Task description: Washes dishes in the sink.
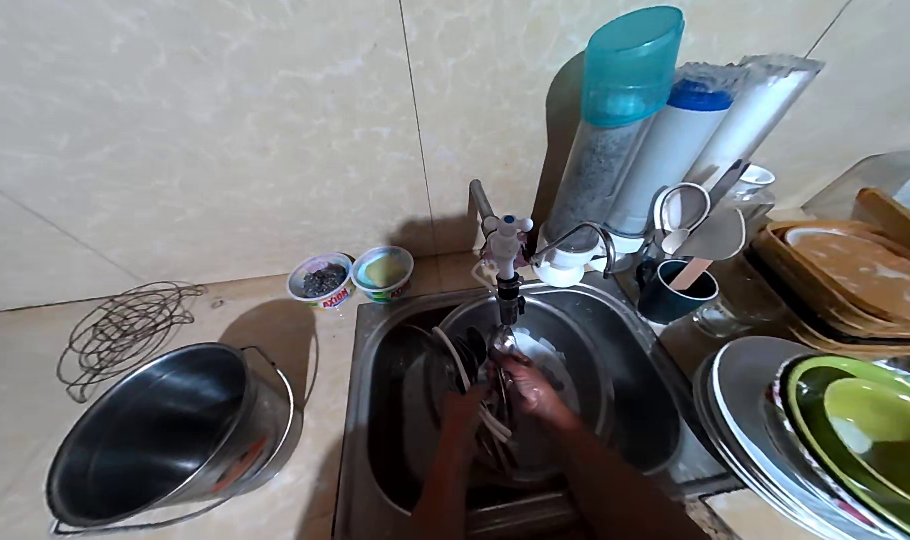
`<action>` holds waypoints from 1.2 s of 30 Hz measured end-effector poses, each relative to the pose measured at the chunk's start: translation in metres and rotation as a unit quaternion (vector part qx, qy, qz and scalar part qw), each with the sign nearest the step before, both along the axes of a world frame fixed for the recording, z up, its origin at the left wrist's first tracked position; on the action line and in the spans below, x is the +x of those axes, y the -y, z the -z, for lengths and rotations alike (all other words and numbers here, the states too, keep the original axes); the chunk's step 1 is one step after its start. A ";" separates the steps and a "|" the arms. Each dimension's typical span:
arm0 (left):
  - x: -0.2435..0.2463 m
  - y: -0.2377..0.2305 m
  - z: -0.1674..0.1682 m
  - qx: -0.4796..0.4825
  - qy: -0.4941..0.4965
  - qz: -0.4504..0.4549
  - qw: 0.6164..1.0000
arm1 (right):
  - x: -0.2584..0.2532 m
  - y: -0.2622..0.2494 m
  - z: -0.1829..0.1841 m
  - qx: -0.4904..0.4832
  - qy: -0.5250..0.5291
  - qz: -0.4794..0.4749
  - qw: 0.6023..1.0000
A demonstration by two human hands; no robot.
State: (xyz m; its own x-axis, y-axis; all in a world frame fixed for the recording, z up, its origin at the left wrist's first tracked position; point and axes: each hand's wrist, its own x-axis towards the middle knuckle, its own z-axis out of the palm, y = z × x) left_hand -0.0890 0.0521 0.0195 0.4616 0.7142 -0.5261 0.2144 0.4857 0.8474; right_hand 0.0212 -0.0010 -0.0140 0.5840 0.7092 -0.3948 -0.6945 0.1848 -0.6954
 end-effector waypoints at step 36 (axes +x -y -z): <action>0.001 0.007 0.002 0.016 -0.033 0.057 0.998 | -0.007 -0.001 -0.012 -0.107 0.062 0.057 0.991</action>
